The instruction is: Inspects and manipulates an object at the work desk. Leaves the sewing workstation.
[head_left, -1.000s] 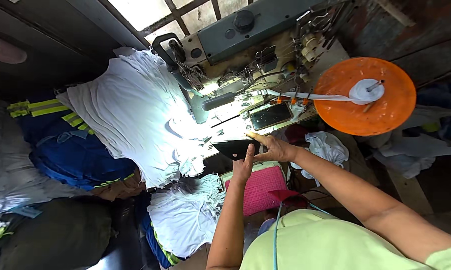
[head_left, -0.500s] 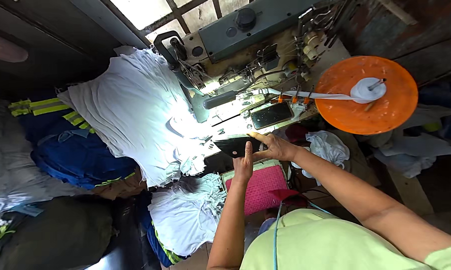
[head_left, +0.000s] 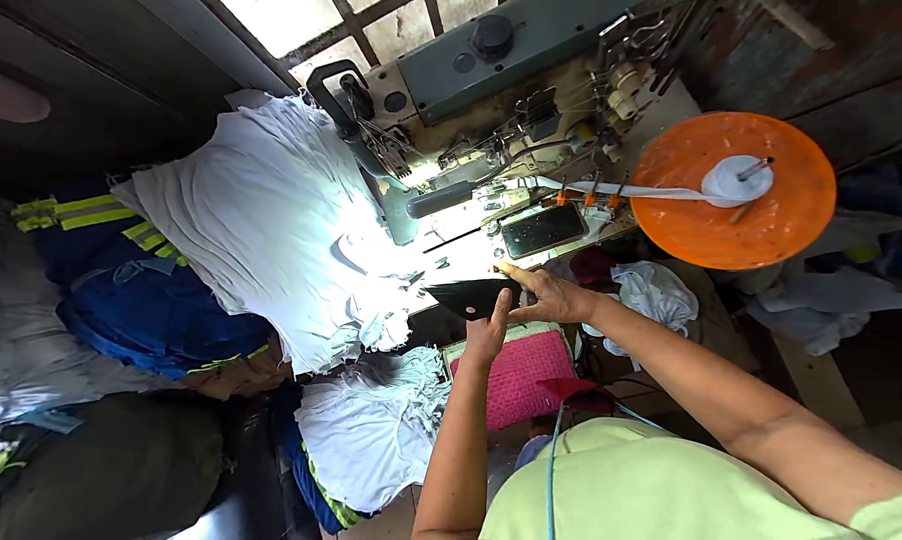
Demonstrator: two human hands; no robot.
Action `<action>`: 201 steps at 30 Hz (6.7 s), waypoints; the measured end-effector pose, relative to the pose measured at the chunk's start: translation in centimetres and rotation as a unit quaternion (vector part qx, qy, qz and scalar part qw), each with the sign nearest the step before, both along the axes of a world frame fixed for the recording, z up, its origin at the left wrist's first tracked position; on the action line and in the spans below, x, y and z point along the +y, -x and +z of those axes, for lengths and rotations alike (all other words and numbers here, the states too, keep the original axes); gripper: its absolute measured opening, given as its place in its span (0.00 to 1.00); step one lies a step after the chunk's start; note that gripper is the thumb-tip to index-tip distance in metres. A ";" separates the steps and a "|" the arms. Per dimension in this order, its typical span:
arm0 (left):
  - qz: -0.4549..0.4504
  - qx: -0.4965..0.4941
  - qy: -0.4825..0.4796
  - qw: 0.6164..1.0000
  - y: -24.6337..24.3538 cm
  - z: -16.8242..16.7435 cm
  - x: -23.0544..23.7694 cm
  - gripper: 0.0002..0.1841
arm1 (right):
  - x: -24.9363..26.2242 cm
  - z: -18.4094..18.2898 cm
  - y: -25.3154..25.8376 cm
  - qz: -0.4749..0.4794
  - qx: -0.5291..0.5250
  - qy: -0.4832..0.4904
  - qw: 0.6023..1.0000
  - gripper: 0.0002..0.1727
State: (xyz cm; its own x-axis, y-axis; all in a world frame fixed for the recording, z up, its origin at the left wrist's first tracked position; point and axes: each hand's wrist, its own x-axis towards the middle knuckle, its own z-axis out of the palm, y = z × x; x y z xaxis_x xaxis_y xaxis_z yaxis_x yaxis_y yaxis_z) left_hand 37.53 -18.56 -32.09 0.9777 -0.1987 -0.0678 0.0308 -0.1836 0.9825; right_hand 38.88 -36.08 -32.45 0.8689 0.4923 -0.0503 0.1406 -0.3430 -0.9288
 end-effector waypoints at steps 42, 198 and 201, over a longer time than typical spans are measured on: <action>0.024 0.242 0.231 0.942 -1.0 1.9 -0.5 0.05 | 0.3 -0.2 0.1 -0.037 0.032 0.025 0.998 0.49; 0.155 0.105 0.280 0.942 0.8 2.2 -1.8 0.18 | 0.6 1.6 0.5 -0.037 -0.015 0.008 0.999 0.48; 0.162 0.122 0.287 0.936 0.9 2.7 -2.0 0.18 | 0.6 1.4 0.6 -0.045 -0.033 0.018 0.998 0.46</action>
